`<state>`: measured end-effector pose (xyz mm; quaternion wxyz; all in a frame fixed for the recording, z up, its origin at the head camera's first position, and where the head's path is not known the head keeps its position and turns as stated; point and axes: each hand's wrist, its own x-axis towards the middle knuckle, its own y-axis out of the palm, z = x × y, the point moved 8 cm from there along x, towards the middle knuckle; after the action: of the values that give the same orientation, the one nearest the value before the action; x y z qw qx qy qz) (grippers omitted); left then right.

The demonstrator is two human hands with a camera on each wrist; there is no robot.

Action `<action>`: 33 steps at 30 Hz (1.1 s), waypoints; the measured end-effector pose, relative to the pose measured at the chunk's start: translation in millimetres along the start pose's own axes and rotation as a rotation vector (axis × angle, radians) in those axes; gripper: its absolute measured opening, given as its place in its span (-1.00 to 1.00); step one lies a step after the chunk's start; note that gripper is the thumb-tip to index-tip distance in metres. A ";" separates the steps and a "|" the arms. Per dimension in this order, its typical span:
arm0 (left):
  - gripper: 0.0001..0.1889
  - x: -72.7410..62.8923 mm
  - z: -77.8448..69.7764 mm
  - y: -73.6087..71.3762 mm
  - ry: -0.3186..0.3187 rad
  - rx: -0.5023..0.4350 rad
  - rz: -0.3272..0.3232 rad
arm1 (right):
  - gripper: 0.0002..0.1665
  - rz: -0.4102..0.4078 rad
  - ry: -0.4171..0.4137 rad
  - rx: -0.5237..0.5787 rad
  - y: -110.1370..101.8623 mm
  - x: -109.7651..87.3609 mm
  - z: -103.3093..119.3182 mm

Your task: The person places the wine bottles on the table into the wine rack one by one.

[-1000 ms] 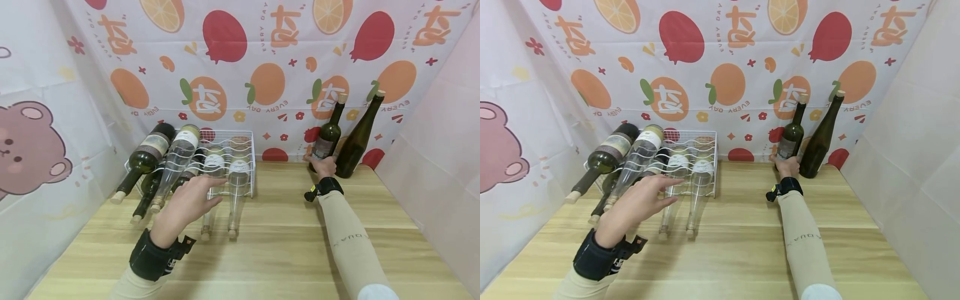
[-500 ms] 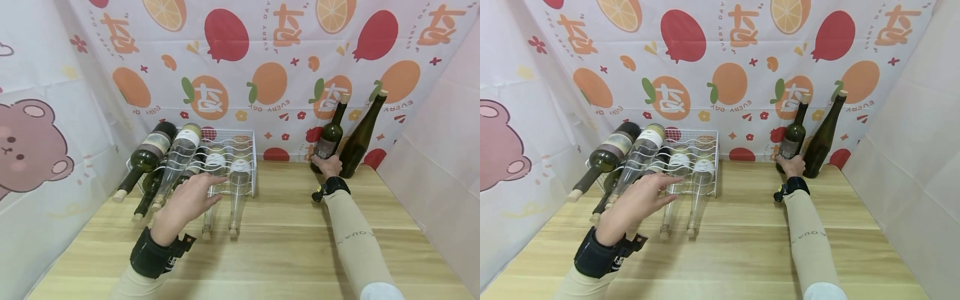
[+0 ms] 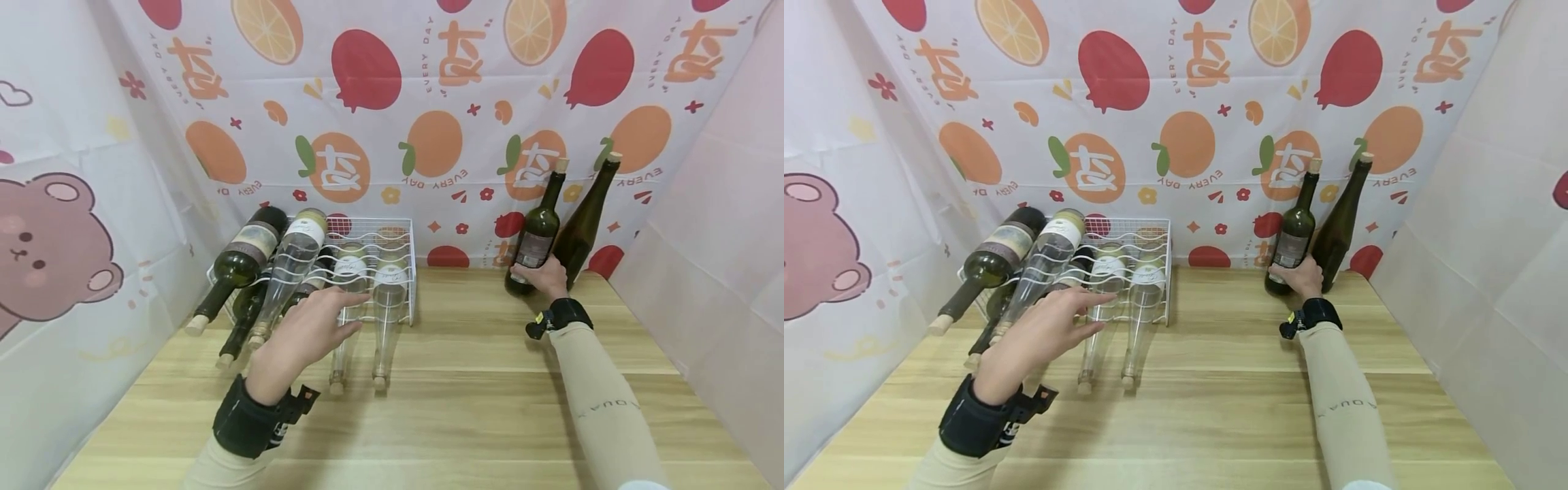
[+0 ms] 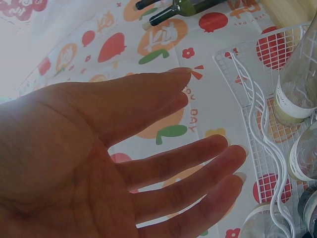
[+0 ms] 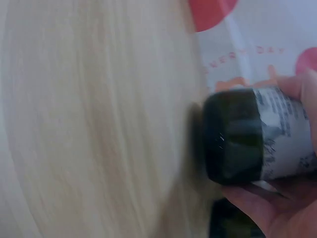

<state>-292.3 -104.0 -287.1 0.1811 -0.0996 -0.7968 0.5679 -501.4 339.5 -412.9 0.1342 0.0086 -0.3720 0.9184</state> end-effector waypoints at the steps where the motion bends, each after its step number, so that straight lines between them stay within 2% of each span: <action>1: -0.51 0.0 -0.3 0.2 0.002 0.001 -0.002 | -0.01 0.027 -0.021 -0.004 -1.6 -1.4 1.7; 6: -0.51 -0.5 -1.0 -0.7 0.008 0.008 -0.004 | -0.05 0.163 -0.122 -0.023 -5.4 -7.6 16.4; 10: -0.51 -1.0 -1.7 -1.1 0.010 0.005 0.003 | -0.03 0.264 -0.160 -0.076 -2.4 -10.8 24.4; 14: -0.51 -1.8 -1.8 -1.7 0.004 0.005 0.002 | -0.01 0.403 -0.184 -0.105 6.1 -16.4 30.2; 19: -0.50 -2.7 -2.8 -2.0 0.001 -0.002 0.003 | -0.11 0.550 -0.278 -0.075 14.1 -28.3 40.4; 21: -0.50 -3.1 -3.0 -1.9 0.003 -0.003 0.000 | -0.10 0.583 -0.317 -0.084 15.9 -34.3 45.0; 26: -0.50 -3.6 -2.9 -0.7 0.005 0.000 0.001 | -0.07 0.617 -0.314 -0.156 17.6 -44.8 47.8; 28: -0.50 -3.5 -2.9 0.0 0.007 -0.001 0.002 | -0.09 0.625 -0.307 -0.182 16.6 -48.3 48.7; 33: -0.51 -3.5 -3.7 0.0 0.014 -0.001 -0.010 | -0.17 0.654 -0.359 -0.225 13.9 -60.8 57.9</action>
<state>-287.5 -102.1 -286.6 0.1894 -0.0996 -0.7962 0.5660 -451.2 275.6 -387.5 -0.2327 0.0355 -0.4713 0.8500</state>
